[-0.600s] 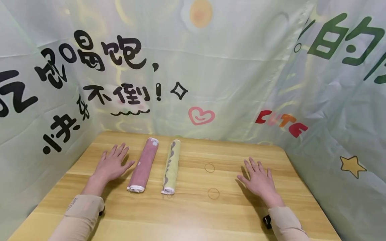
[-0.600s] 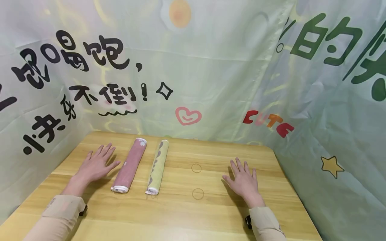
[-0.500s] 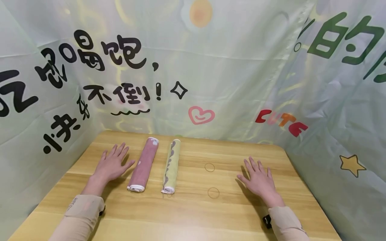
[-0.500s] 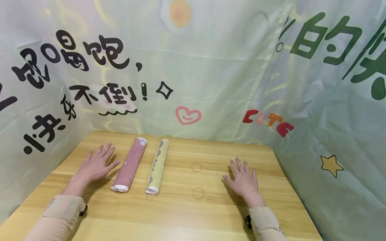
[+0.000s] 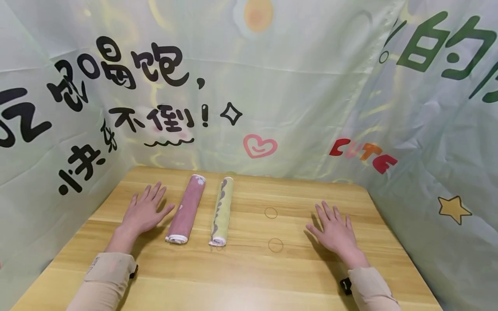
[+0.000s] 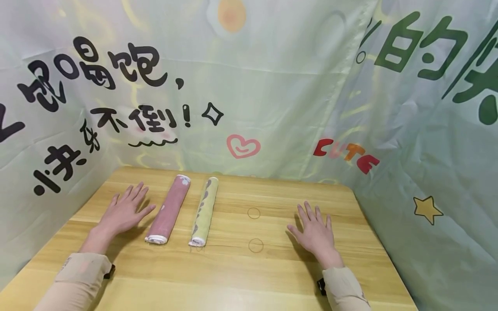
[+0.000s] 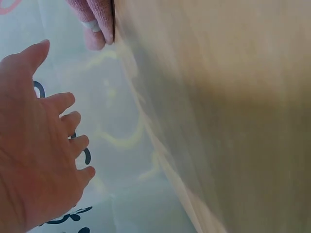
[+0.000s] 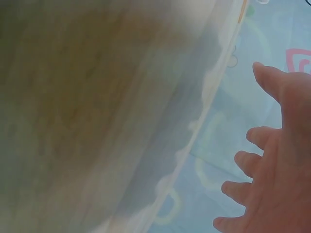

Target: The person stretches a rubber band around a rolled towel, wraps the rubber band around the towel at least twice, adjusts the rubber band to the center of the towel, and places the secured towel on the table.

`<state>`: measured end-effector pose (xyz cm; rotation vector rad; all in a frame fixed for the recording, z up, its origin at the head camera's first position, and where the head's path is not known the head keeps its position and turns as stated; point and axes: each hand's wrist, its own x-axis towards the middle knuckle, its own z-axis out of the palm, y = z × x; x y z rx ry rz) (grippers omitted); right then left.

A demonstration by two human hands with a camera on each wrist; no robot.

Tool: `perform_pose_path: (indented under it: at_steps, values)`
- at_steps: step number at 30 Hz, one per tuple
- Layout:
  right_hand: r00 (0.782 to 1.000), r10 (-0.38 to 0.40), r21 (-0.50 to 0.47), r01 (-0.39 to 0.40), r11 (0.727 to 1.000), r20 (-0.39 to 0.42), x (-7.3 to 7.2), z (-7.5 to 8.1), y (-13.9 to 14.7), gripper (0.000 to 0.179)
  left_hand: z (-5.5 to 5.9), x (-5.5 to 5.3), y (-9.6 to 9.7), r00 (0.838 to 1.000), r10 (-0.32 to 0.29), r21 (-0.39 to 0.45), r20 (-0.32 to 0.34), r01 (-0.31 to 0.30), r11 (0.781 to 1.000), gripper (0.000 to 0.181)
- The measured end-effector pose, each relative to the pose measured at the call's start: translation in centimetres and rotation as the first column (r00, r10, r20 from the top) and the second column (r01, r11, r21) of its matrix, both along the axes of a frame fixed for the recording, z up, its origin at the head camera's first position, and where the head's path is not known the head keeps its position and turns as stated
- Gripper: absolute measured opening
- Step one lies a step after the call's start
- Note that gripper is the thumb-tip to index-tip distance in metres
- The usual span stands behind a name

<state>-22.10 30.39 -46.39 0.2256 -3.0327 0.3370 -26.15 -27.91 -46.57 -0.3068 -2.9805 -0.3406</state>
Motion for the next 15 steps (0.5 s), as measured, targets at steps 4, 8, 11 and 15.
perform_pose_path:
  at_steps: [4, 8, 11, 15]
  values:
    - [1.000, 0.001, -0.015, -0.001, 1.000, 0.004, 0.2, 0.2, 0.0, 0.086, 0.3, 0.2, 0.3, 1.000, -0.005, 0.014, -0.010, 0.005, 1.000, 0.086]
    - [1.000, 0.006, -0.029, -0.006, 1.000, -0.007, 0.4, 0.5, -0.2, 0.086, 0.5, 0.2, 0.6, 1.000, -0.011, 0.041, -0.016, 0.012, 0.999, 0.085]
    - [1.000, 0.016, -0.036, -0.017, 0.999, -0.025, 0.5, 0.8, -0.4, 0.085, 0.7, 0.1, 1.0, 1.000, -0.017, 0.055, -0.022, 0.018, 0.998, 0.085]
    - [0.998, 0.037, -0.046, -0.039, 0.998, -0.051, 0.6, 1.1, -0.8, 0.084, 1.1, -0.3, 1.8, 0.999, -0.028, 0.072, -0.046, 0.031, 0.997, 0.083]
